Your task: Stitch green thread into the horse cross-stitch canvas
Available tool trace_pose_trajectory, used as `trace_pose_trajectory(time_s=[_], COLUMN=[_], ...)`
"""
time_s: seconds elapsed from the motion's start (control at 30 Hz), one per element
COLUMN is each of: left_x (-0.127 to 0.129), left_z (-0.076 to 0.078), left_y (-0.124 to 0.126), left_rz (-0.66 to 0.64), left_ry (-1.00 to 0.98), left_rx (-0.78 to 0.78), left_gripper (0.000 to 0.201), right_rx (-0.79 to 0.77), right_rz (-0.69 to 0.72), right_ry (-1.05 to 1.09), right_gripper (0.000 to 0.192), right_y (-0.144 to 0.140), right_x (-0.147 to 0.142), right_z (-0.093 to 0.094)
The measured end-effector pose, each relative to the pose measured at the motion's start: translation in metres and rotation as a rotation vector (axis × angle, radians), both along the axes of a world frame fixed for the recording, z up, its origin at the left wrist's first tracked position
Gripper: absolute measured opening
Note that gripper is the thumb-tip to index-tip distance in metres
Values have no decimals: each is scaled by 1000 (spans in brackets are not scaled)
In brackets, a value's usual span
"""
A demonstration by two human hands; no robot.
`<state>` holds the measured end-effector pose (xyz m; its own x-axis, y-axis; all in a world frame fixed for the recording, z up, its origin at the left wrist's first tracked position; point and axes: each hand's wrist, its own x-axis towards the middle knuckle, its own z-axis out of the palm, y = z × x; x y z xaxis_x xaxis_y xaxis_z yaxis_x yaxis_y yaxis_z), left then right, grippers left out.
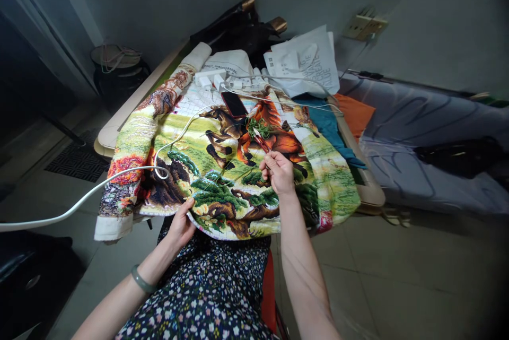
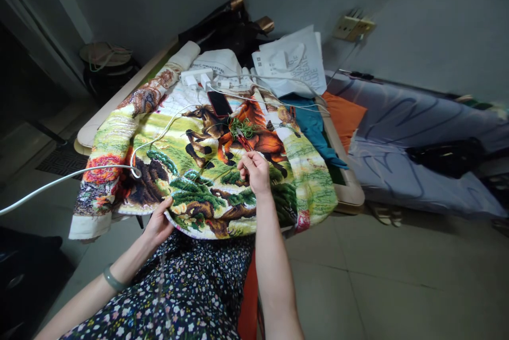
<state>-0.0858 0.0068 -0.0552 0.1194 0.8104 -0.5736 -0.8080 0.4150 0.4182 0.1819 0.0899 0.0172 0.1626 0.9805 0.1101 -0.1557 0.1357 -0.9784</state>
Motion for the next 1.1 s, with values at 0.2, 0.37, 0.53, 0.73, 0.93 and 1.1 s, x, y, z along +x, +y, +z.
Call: trace_pose_trajectory(time_s=[0.2, 0.37, 0.53, 0.73, 0.93, 1.1], left_x=[-1, -4, -9, -4, 21, 28], left_z=[-1, -6, -10, -5, 3, 6], left_y=[-1, -6, -11, -20, -25, -15], left_rz=[-14, -34, -8, 45, -31, -102], left_ry=[-14, -2, 31, -35, -69, -24], left_rx=[-3, -44, -100, -84, -60, -79], left_gripper=[18, 16, 17, 14, 14, 14], right_rx=[-3, 4, 10, 13, 8, -4], right_rz=[-1, -4, -9, -17, -16, -15], right_ry=[11, 9, 7, 6, -7, -11], right_gripper=[32, 32, 32, 32, 32, 33], right_y=[0, 0, 0, 0, 0, -1], right_x=[0, -1, 0, -1, -2, -2], right_z=[1, 1, 0, 0, 1, 2])
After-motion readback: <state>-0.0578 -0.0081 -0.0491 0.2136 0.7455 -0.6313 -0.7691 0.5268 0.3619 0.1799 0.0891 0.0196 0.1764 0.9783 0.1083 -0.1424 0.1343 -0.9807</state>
